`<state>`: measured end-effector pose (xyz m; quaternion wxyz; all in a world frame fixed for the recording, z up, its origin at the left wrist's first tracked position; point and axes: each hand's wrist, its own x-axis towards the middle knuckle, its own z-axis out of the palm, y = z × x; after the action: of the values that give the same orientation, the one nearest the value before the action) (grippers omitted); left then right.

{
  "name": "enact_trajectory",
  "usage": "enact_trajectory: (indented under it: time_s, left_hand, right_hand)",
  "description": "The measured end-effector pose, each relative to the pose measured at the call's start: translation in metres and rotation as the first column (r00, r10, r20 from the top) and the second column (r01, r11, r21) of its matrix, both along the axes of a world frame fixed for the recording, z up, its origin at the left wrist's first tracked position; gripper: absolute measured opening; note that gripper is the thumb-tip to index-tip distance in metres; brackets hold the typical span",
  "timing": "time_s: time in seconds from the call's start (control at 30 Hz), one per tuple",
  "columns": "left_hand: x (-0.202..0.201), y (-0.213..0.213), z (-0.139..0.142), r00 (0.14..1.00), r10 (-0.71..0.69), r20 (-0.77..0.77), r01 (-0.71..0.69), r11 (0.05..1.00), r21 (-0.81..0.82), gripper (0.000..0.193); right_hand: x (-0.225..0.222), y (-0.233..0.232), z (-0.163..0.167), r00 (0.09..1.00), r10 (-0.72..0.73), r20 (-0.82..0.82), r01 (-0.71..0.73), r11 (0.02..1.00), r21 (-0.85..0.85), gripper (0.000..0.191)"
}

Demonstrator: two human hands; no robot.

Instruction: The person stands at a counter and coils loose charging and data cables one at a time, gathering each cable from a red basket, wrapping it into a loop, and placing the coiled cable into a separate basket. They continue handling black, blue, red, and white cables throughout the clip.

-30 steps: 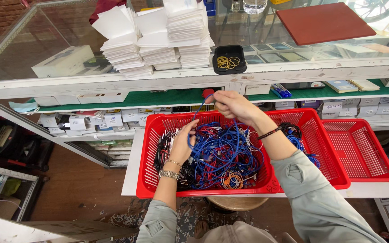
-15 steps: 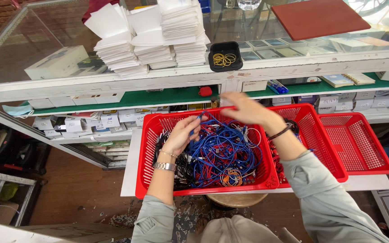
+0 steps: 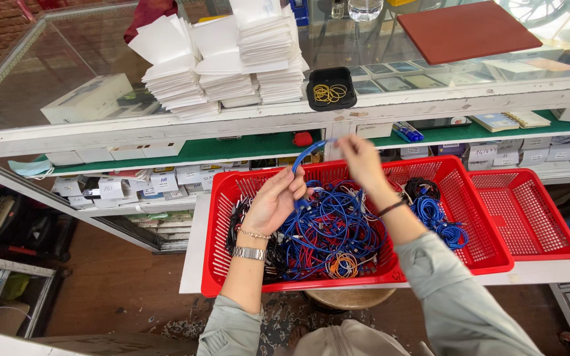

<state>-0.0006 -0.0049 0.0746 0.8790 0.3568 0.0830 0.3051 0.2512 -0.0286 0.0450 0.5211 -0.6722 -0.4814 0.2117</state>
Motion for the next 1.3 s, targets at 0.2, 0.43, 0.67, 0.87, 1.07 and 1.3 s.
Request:
enact_trajectory:
  time_s: [0.2,0.43,0.67,0.87,1.07,1.3]
  left_hand:
    - [0.006,0.034,0.028,0.923,0.261,-0.283,-0.116,0.889,0.443,0.021]
    - [-0.004,0.036,0.013,0.652,0.557,-0.515,0.329,0.404,0.853,0.023]
    - [0.011,0.013,-0.008,0.945,-0.008,-0.326,0.155,0.891,0.427,0.035]
    - [0.023,0.036,0.0,0.989,0.103,0.106,-0.118,0.983,0.138,0.023]
    - [0.043,0.05,0.01,0.933,0.315,0.172,-0.295,0.946,-0.132,0.023]
    - [0.044,0.058,0.032,0.903,0.388,0.186,-0.405,0.912,0.065,0.024]
  right_hand:
    - [-0.102,-0.055,-0.029,0.815,0.481,-0.324,-0.568,0.775,-0.278,0.03]
    - [-0.042,-0.058,0.049,0.777,0.605,-0.177,-0.63,0.737,-0.247,0.025]
    - [-0.003,-0.031,0.051,0.92,0.308,-0.243,-0.343,0.932,-0.12,0.026]
    - [-0.054,-0.06,-0.005,0.377,0.376,-0.847,-0.625,0.778,0.067,0.023]
    - [-0.065,-0.071,-0.008,0.171,0.441,-0.881,-0.747,0.642,0.176,0.025]
    - [-0.058,-0.071,-0.027,0.784,0.308,-0.54,-0.461,0.87,-0.174,0.028]
